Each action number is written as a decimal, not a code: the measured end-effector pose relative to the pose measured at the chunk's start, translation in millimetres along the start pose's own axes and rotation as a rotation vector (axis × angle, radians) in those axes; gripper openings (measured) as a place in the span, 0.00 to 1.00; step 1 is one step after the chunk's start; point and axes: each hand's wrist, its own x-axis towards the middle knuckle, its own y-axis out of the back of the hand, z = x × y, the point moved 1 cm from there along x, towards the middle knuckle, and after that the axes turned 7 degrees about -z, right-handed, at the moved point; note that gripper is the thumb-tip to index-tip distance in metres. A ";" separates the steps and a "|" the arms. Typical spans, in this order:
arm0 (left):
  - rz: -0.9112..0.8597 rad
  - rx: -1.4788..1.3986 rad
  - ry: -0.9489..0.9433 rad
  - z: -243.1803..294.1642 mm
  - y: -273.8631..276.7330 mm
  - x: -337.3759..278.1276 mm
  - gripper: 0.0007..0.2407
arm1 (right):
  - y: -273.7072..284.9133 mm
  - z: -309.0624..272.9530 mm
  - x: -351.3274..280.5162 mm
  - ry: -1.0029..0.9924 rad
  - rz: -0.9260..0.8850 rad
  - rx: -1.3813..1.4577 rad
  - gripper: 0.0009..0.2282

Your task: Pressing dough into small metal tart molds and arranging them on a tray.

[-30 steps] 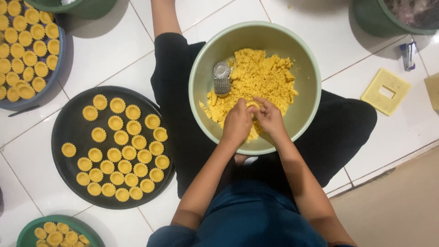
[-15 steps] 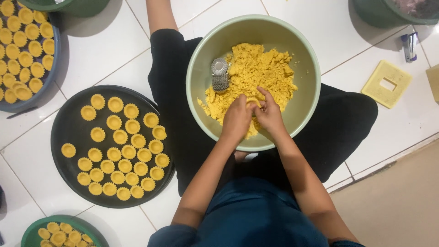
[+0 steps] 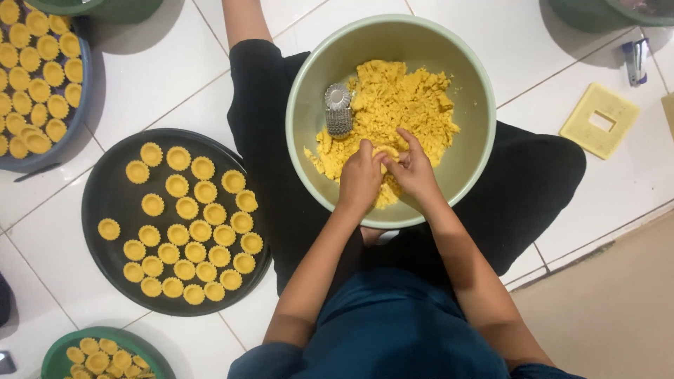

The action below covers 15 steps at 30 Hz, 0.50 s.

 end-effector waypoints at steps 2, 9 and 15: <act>-0.010 0.000 0.026 -7.0 -7.9 -3.6 0.10 | 1.2 -1.5 -2.3 -0.028 -0.006 -0.017 0.30; -0.046 0.006 0.052 -6.8 -11.7 -3.5 0.09 | -2.0 -9.1 -0.4 -0.059 -0.005 0.006 0.31; -0.053 -0.088 0.052 -0.4 -2.0 -6.0 0.07 | -7.6 -30.5 -7.9 -0.055 -0.005 -0.064 0.30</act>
